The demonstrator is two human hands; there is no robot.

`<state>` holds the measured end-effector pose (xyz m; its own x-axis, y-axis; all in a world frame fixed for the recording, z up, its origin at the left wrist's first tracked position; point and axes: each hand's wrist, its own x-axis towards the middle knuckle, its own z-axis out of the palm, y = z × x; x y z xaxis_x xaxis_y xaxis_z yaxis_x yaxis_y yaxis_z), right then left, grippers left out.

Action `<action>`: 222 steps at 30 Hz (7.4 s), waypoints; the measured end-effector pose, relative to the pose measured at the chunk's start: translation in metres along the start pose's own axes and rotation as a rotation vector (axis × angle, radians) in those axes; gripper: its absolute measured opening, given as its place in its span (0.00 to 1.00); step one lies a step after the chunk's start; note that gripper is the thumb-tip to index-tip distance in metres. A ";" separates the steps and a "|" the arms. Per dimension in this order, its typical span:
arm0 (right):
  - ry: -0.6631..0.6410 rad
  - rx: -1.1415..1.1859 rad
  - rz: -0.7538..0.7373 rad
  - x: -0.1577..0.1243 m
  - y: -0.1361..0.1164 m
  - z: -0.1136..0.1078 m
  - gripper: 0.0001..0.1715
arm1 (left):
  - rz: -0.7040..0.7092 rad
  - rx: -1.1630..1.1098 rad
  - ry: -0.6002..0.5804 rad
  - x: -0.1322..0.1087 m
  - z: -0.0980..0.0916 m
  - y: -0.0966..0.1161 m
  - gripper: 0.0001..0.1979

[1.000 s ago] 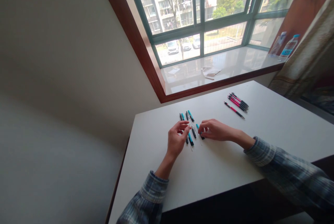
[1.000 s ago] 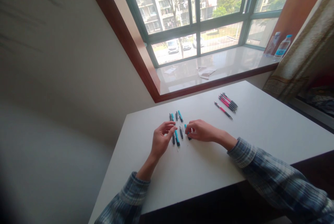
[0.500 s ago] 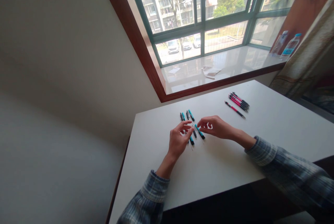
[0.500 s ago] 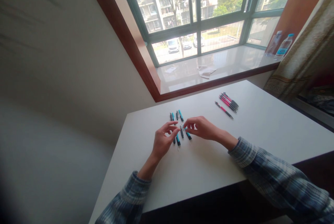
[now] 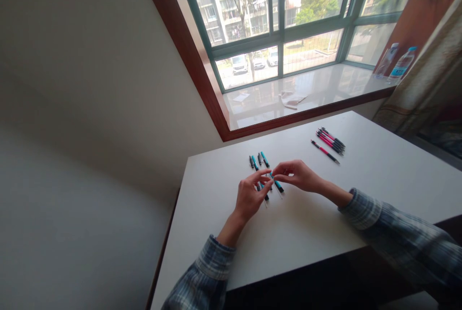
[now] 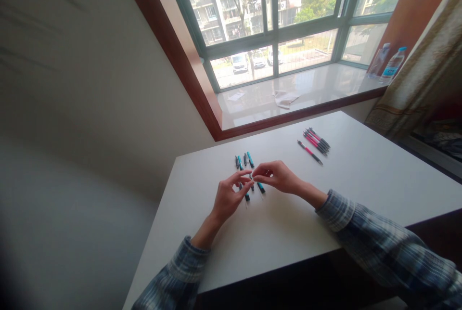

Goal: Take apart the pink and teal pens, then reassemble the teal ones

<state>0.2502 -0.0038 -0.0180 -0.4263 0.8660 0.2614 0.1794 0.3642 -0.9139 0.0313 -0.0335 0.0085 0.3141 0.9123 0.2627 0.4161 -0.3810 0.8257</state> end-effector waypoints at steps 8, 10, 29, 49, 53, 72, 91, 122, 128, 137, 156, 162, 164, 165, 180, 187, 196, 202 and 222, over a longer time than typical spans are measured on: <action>-0.017 0.153 0.047 0.001 0.005 0.003 0.20 | -0.035 -0.007 0.024 0.000 0.001 -0.002 0.15; -0.025 0.175 0.047 0.001 0.006 0.005 0.20 | -0.038 -0.002 0.012 -0.001 0.001 -0.002 0.15; -0.039 -0.301 -0.178 0.001 0.022 0.000 0.11 | 0.021 0.285 0.162 0.003 -0.004 -0.003 0.12; -0.122 -0.555 -0.025 -0.003 0.001 -0.016 0.08 | 0.056 0.592 0.059 0.001 -0.007 -0.007 0.09; -0.147 -0.555 -0.014 -0.003 -0.001 -0.015 0.08 | 0.035 0.614 0.078 0.001 -0.010 -0.009 0.09; 0.062 -0.565 -0.009 -0.001 0.005 -0.032 0.10 | 0.050 0.592 0.114 0.001 -0.009 -0.015 0.08; 0.530 -0.984 0.303 -0.015 0.064 -0.138 0.14 | 0.159 0.595 -0.020 -0.004 -0.003 -0.009 0.10; 0.305 0.486 0.294 0.031 0.059 -0.064 0.19 | 0.007 0.367 0.505 0.051 -0.037 -0.065 0.15; 0.331 0.698 0.331 0.046 0.060 -0.060 0.21 | 0.054 0.419 0.461 0.058 -0.034 -0.066 0.20; 0.295 0.618 0.348 0.050 0.053 -0.054 0.22 | 0.226 0.450 0.177 0.060 -0.028 -0.061 0.17; -0.107 0.333 0.342 0.049 0.048 -0.061 0.19 | 0.233 0.517 0.038 0.059 -0.032 -0.052 0.17; -0.267 0.361 0.372 0.051 0.046 -0.069 0.26 | 0.275 0.490 0.042 0.060 -0.029 -0.053 0.17; -0.292 0.338 0.355 0.051 0.044 -0.069 0.29 | 0.283 0.493 0.044 0.061 -0.029 -0.054 0.17; -0.302 0.312 0.345 0.051 0.044 -0.069 0.30 | 0.286 0.498 0.045 0.061 -0.030 -0.054 0.17; -0.237 0.196 0.242 0.043 0.016 -0.044 0.24 | 0.324 0.540 0.066 0.056 -0.026 -0.043 0.22; -0.202 -0.103 0.100 0.032 0.013 -0.035 0.16 | 0.205 0.435 0.153 0.052 -0.029 -0.047 0.23; 0.065 -0.009 0.133 0.031 0.012 -0.044 0.14 | 0.157 0.333 0.295 0.049 -0.030 -0.037 0.12; 0.290 0.130 0.145 0.004 -0.031 -0.010 0.21 | 0.382 0.300 0.195 0.038 -0.005 -0.010 0.09; 0.696 0.222 0.235 -0.054 -0.034 0.024 0.26 | 0.535 0.321 0.097 0.011 0.059 0.026 0.18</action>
<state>0.2461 -0.0712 -0.0087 0.2705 0.9552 0.1205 -0.0173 0.1299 -0.9914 0.0958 -0.0423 0.0038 0.4770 0.5868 0.6543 0.4629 -0.8006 0.3805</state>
